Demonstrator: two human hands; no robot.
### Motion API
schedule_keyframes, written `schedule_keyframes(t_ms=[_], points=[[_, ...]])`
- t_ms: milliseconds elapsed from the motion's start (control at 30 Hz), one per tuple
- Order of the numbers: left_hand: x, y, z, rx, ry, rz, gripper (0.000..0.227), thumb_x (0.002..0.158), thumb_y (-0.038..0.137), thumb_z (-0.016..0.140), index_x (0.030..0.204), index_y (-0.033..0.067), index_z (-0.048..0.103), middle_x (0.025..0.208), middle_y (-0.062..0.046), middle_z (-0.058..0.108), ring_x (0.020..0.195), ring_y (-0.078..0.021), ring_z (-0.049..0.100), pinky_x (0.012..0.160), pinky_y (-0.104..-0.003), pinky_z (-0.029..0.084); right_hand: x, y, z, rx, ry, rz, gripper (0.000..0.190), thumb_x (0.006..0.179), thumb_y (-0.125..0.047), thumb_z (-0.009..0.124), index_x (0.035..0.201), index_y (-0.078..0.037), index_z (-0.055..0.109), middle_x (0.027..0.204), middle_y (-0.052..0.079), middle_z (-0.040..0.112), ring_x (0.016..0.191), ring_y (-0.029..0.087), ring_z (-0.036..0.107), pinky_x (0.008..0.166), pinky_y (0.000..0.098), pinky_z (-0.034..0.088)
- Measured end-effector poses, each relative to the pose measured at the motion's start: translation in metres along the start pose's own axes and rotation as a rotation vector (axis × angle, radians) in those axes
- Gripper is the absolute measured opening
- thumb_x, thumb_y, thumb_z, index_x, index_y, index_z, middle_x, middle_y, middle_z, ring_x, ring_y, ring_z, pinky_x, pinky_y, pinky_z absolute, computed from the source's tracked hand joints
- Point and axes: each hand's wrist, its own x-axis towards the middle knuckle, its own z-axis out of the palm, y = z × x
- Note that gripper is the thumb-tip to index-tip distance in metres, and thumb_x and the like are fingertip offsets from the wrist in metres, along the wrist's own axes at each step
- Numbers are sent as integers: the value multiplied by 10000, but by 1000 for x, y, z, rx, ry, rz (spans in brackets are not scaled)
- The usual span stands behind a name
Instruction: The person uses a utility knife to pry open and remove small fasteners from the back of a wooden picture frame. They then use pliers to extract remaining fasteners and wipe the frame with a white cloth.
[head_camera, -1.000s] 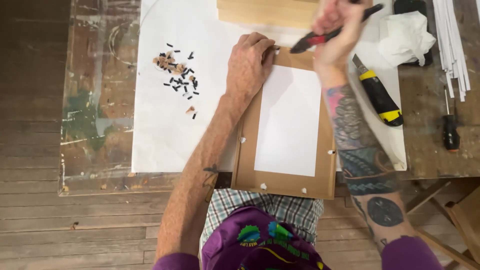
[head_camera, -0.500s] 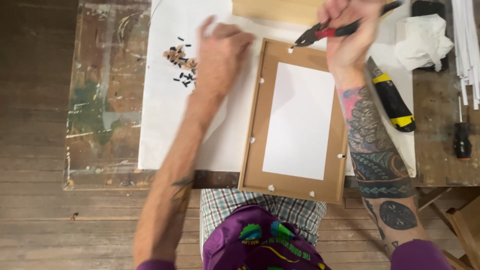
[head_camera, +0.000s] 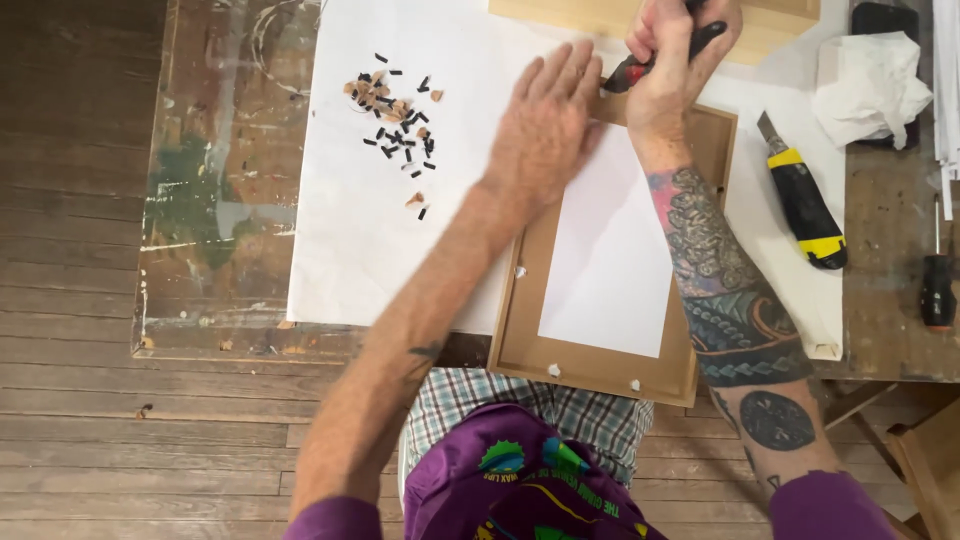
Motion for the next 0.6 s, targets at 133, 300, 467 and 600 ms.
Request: schedule_keyframes(t_ms=[133, 300, 467, 600], points=[[-10, 8, 25, -19, 158, -26, 700, 1029, 512, 569, 1528, 32, 467, 1621, -116, 410, 1513, -273, 358, 1256, -435, 290, 18, 33, -38, 79, 299, 158, 268, 939, -289, 579, 918, -93, 397, 619, 110, 475, 477, 182, 421, 454, 322, 347], [-10, 10, 21, -24, 186, 7, 694, 1045, 495, 555, 1520, -3, 470, 1614, -153, 408, 1506, -309, 372, 1262, -441, 297, 65, -19, -63, 475, 667, 246, 368, 671, -408, 703, 629, -125, 472, 477, -3, 385, 352, 160, 313, 325, 359, 202], [-6, 3, -20, -442, 371, 87, 489, 977, 323, 714, 1318, -6, 595, 1326, -185, 640, 1233, -323, 592, 1058, -521, 430, 58, -47, -48, 558, 469, 370, 401, 717, -456, 638, 560, -151, 431, 473, -15, 369, 388, 146, 286, 386, 319, 163], [-19, -5, -43, -714, 318, 67, 147, 950, 217, 778, 968, 71, 785, 869, -79, 814, 654, -149, 763, 641, -313, 661, 27, -56, -37, 618, 223, 442, 387, 791, -415, 658, 632, -147, 429, 593, -44, 291, 521, 150, 243, 499, 342, 200]])
